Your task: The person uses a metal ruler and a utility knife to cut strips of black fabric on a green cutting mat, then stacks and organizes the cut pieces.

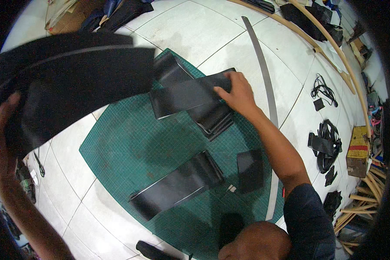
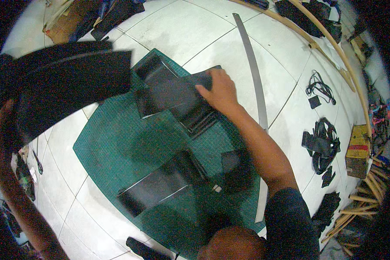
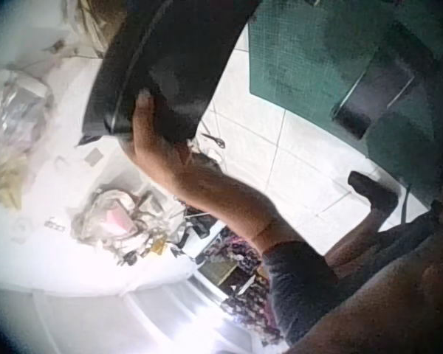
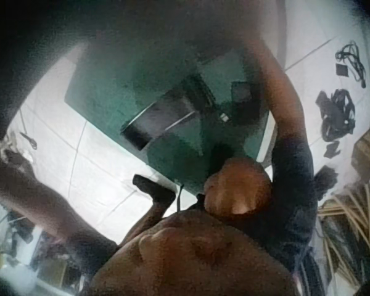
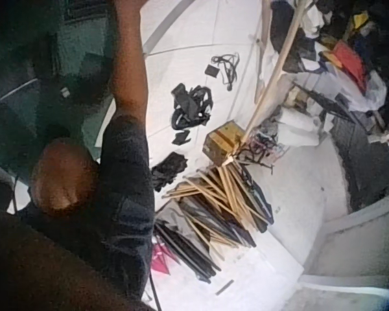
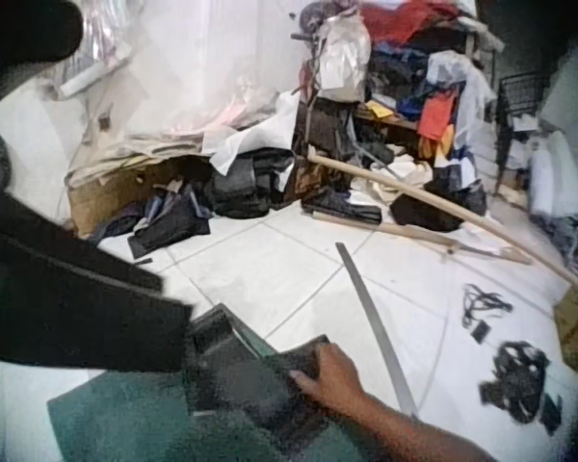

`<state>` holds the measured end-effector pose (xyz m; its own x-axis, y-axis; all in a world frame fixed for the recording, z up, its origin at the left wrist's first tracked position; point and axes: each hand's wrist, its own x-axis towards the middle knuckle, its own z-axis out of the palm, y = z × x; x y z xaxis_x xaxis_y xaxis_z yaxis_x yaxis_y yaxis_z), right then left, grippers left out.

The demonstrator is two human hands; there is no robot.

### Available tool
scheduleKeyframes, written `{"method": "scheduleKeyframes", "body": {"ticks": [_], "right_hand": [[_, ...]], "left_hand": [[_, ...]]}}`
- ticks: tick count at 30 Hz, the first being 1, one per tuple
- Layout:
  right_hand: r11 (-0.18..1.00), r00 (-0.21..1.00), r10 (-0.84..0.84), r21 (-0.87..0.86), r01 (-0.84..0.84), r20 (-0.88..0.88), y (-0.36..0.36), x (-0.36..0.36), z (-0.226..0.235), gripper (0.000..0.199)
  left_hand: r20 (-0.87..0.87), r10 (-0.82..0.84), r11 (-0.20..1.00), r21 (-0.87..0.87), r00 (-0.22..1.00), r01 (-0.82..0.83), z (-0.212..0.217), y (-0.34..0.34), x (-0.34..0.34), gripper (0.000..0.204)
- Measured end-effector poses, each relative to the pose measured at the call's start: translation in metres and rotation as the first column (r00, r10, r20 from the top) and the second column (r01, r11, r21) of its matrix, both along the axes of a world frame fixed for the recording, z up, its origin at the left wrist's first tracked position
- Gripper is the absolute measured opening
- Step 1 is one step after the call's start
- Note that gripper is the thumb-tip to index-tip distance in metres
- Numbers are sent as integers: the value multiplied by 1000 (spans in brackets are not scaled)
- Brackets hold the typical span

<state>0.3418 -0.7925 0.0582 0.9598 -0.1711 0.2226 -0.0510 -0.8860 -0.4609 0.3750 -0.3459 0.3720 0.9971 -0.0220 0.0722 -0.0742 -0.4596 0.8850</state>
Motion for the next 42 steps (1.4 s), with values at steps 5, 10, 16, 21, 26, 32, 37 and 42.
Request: {"method": "scheduleKeyframes", "body": {"ticks": [5,10,16,21,26,32,37,42], "right_hand": [[931,924,336,-86,-355,-184,42,76,-4,71],[916,820,173,-216,-337,-546,85,115,5,84],[957,679,78,-135,-256,-730,75,131,-2,85],[949,700,17,-208,-236,-714,73,130,-1,86],[971,785,111,-101,-217,-610,70,135,-25,77],[979,758,160,3,-204,-632,67,140,-36,78],[948,745,292,80,-307,-599,62,138,-16,60],[979,780,88,198,47,-619,-25,157,-10,58]], "left_hand": [[191,338,846,368,922,-386,49,34,-60,60],[114,406,822,388,907,-417,51,92,-111,54],[16,480,779,453,877,-434,32,168,-163,52],[144,519,755,384,842,-531,14,279,-216,48],[116,384,885,236,916,-401,-7,325,-235,46],[27,539,745,450,842,-492,-9,287,-236,52],[-32,674,623,561,738,-545,-2,250,-230,61],[-43,649,660,528,760,-534,-3,250,-228,61]]}}
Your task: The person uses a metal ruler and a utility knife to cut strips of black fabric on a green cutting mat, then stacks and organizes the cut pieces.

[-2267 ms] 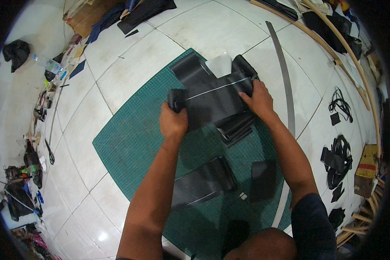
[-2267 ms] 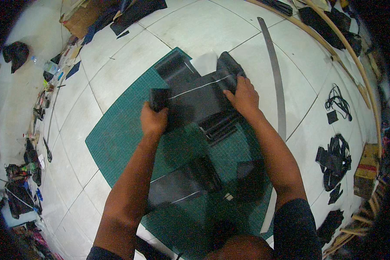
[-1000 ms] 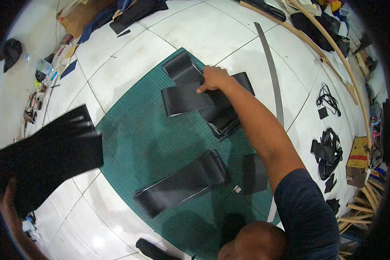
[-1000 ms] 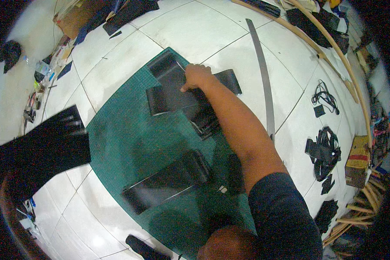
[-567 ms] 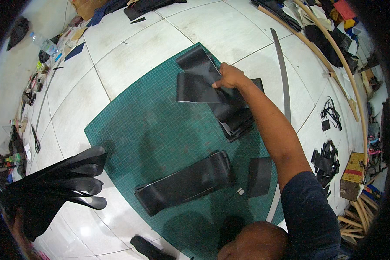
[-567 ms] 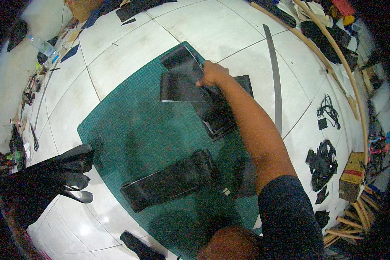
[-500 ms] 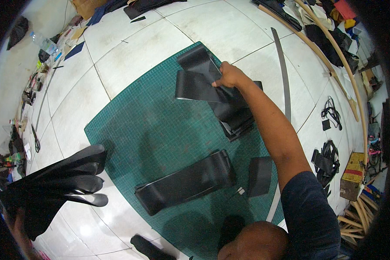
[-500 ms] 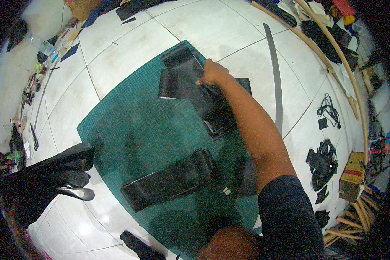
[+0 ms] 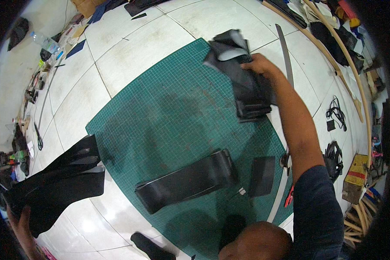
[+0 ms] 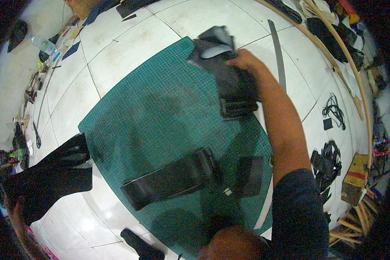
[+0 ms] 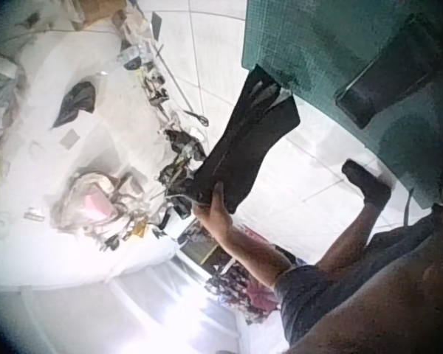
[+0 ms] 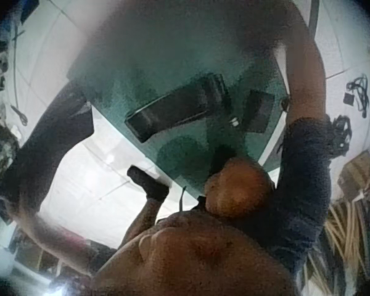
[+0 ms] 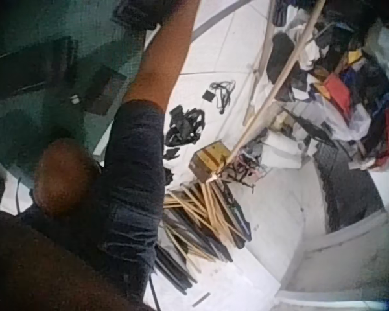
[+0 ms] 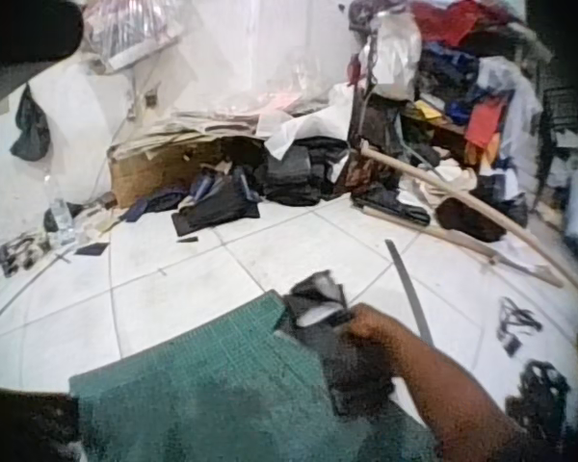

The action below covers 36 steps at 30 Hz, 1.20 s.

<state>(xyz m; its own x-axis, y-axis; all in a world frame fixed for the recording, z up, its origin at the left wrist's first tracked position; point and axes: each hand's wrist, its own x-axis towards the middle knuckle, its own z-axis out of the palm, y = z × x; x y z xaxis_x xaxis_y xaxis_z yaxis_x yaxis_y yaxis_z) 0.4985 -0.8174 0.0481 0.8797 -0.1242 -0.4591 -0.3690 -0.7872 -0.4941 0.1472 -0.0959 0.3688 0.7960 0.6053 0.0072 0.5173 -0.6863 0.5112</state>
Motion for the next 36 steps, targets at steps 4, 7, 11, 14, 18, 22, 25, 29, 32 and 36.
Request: {"method": "scheduleKeyframes", "body": {"ticks": [4,7,11,14,18,22,25,29,32,36], "right_hand": [[991,990,-129,-14,130,51,-58,8,-1,60],[959,968,-159,-204,198,192,-91,26,-24,70],[906,950,-3,-401,135,313,-157,33,-49,80],[866,699,82,-398,303,711,-137,13,-53,83],[993,686,-58,112,-34,725,1,-55,55,82],[771,581,331,141,-621,744,154,-137,126,112],[577,278,217,106,-810,936,227,-179,164,123],[628,563,166,353,-693,809,243,-205,179,93],[599,642,67,484,-638,764,235,-206,169,67],[618,736,226,490,-615,638,211,-213,147,41]], "left_hand": [[-46,-35,999,39,998,37,6,-11,2,61],[-140,-113,984,120,984,130,17,-18,4,62],[-64,-98,995,-9,993,98,17,-84,37,59],[25,-84,996,41,996,83,29,-102,41,53],[-8,-128,991,49,992,128,35,-152,59,55],[-20,-196,976,95,980,197,32,-195,65,56],[34,-368,929,59,929,366,28,-227,72,57],[77,-634,769,167,770,617,20,-283,91,58],[125,-677,731,12,725,682,35,-288,90,52],[187,-776,608,-32,603,793,39,-281,99,32]]}}
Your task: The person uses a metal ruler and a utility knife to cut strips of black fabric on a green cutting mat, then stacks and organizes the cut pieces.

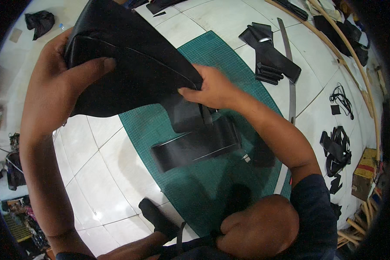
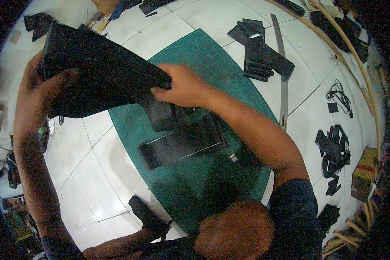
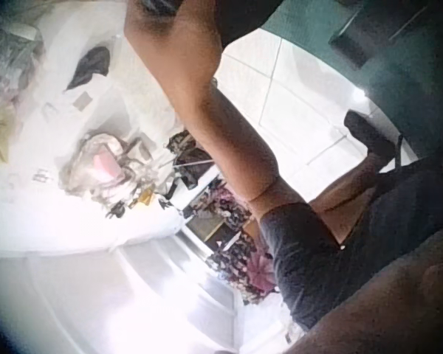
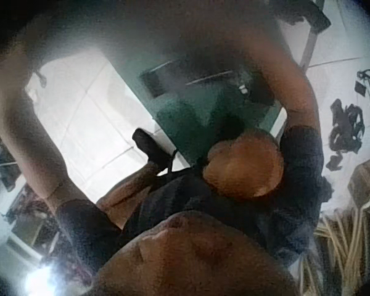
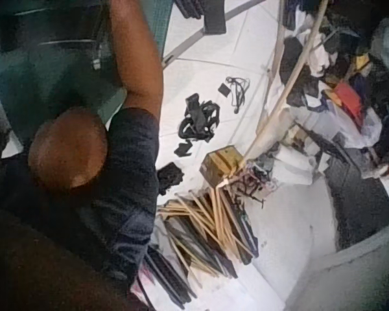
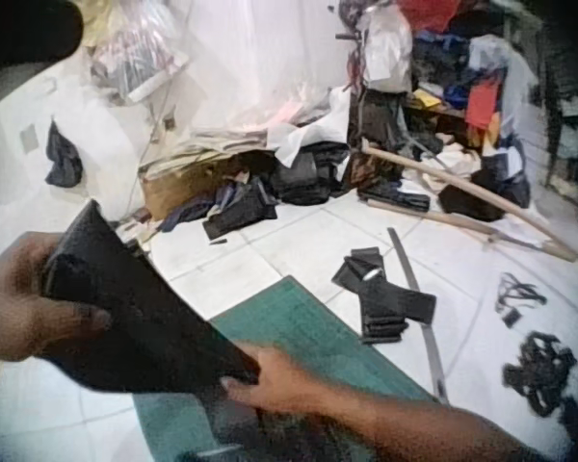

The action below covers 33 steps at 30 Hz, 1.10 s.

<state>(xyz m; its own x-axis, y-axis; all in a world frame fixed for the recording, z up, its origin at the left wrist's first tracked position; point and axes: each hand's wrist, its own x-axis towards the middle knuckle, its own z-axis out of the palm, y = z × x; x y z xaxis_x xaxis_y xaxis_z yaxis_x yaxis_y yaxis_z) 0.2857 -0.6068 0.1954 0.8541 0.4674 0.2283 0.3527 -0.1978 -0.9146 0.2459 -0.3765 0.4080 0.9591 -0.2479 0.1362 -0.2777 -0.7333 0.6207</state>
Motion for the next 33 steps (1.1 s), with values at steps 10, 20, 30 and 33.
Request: {"method": "scheduleKeyframes", "body": {"ticks": [10,20,30,33], "right_hand": [[666,934,247,-655,-357,-257,-71,70,5,39],[137,879,93,-868,-477,-468,-46,138,-113,70],[703,908,-416,-653,283,-54,-85,43,-64,70],[624,913,-408,-721,301,28,-80,22,-81,66]], "left_hand": [[-515,197,810,-393,834,-434,-161,59,39,45],[-796,242,483,-396,554,-781,-365,15,29,33],[-774,316,496,-358,549,-791,-383,17,25,29],[-768,298,537,-356,567,-765,-387,21,29,31]]}}
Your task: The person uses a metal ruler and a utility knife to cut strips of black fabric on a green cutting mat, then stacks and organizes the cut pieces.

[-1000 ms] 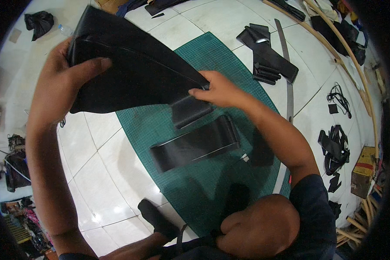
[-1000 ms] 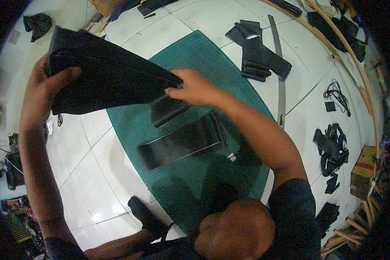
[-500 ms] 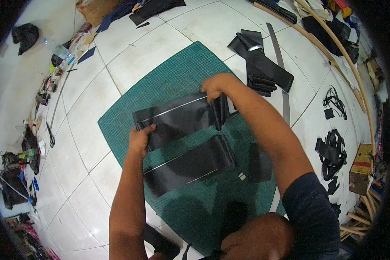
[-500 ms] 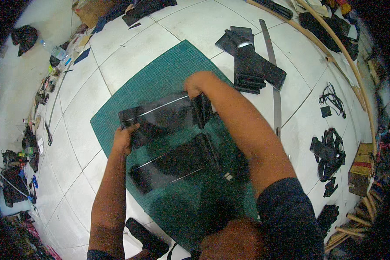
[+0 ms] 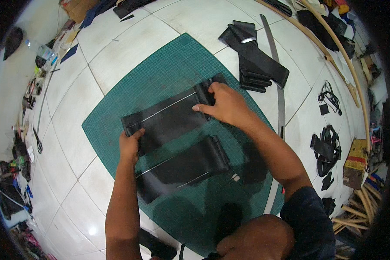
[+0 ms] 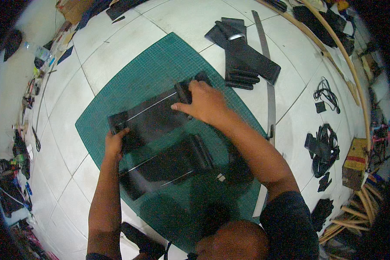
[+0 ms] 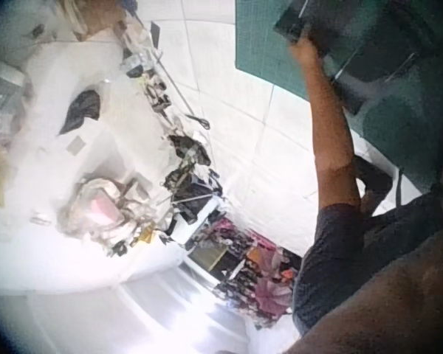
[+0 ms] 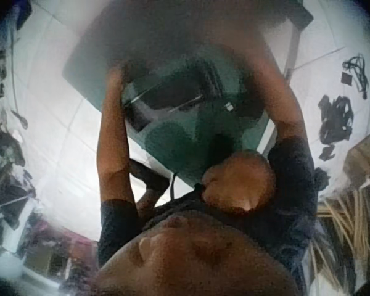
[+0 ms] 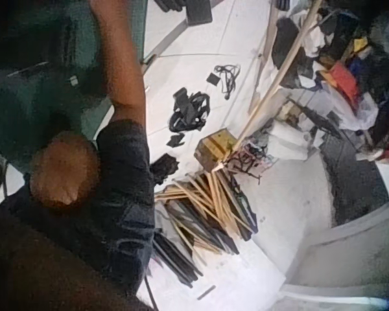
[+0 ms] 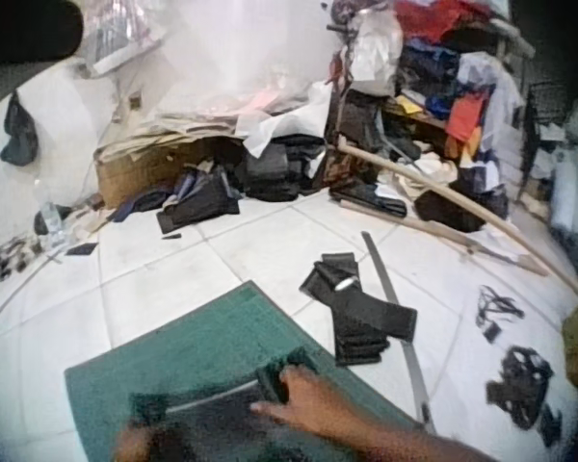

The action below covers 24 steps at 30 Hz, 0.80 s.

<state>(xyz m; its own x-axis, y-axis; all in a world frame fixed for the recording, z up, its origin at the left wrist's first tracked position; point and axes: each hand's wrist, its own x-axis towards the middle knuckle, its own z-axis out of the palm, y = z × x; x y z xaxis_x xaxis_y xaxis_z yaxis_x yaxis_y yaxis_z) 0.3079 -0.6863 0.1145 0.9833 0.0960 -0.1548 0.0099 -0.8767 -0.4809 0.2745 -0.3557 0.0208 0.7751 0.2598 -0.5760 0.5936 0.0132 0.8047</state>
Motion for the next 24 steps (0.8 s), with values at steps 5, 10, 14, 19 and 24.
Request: {"method": "scheduleKeyframes", "body": {"ticks": [5,10,14,19,24], "right_hand": [[993,999,6,-120,-11,-49,4,6,-23,46],[991,999,9,-136,-13,-33,5,2,-26,32],[999,998,25,-24,-24,58,5,-7,4,29],[965,988,116,223,-137,103,-8,1,71,34],[849,955,101,476,-230,280,-28,60,111,29]], "left_hand": [[-39,-24,999,43,999,26,8,0,-1,33],[4,28,999,-25,1000,-28,5,-5,-1,35],[-11,-48,998,34,999,48,19,-6,-2,52],[-91,30,1000,7,995,-29,23,2,7,82],[-127,37,995,95,991,-25,14,-1,11,78]]}}
